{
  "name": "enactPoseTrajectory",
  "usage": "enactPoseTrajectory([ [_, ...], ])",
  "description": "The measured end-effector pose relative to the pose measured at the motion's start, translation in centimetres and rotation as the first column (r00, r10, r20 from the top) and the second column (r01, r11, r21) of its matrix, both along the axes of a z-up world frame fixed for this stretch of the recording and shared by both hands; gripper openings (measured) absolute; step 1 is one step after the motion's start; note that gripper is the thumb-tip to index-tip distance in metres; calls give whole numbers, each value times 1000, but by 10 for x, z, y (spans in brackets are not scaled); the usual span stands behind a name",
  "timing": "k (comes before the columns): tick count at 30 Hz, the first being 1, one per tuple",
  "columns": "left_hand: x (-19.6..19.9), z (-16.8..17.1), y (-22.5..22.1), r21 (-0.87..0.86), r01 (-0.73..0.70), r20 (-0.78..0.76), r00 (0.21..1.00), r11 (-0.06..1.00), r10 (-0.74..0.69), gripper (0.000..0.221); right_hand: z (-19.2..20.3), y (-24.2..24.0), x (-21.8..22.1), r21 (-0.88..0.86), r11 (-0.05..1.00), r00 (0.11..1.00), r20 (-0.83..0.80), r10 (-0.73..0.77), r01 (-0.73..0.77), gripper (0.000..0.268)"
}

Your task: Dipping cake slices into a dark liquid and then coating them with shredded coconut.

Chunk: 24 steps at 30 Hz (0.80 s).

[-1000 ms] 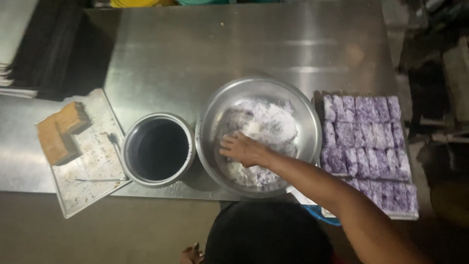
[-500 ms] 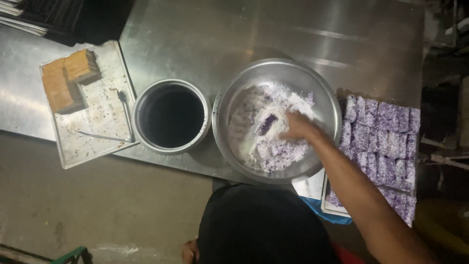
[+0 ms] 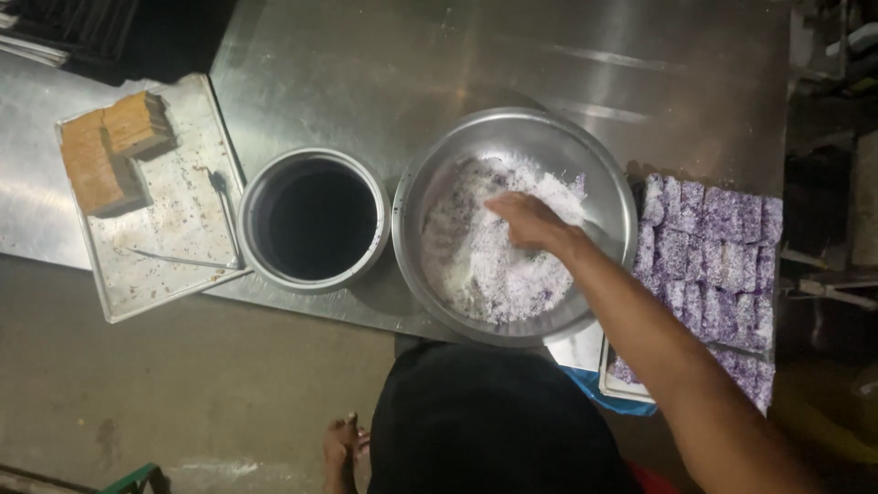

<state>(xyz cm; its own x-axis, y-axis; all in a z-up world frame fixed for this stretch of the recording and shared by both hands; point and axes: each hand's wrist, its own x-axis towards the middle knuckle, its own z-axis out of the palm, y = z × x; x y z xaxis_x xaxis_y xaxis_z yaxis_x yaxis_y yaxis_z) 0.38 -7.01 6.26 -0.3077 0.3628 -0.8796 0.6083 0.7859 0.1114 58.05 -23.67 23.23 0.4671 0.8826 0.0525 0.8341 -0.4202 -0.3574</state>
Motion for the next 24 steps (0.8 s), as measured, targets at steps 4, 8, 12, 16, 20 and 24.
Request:
enactPoseTrajectory([
  [4,7,18,3,93,-36,87,996,995,28,46,81,10,-33,-346,921,975,-193,115,-177,61],
  [8,20,39,-10,23,44,-125,991,999,-41,47,90,-17,-50,-397,910,830,-543,-129,-118,63],
  [12,-32,-35,-21,-69,400,-6,916,914,-401,46,30,-51,-47,-228,972,801,-571,-181,58,45],
  [16,-38,-35,-12,-20,34,103,994,999,-31,37,53,-43,-67,-178,979,793,-581,-184,97,57],
  [20,-26,-22,2,20,0,157,988,1000,-4,34,96,-28,-97,-245,968,952,-305,-24,-54,83],
  [24,-16,-16,18,48,-18,203,979,999,8,34,78,-35,-113,-263,964,990,-142,8,-46,76],
])
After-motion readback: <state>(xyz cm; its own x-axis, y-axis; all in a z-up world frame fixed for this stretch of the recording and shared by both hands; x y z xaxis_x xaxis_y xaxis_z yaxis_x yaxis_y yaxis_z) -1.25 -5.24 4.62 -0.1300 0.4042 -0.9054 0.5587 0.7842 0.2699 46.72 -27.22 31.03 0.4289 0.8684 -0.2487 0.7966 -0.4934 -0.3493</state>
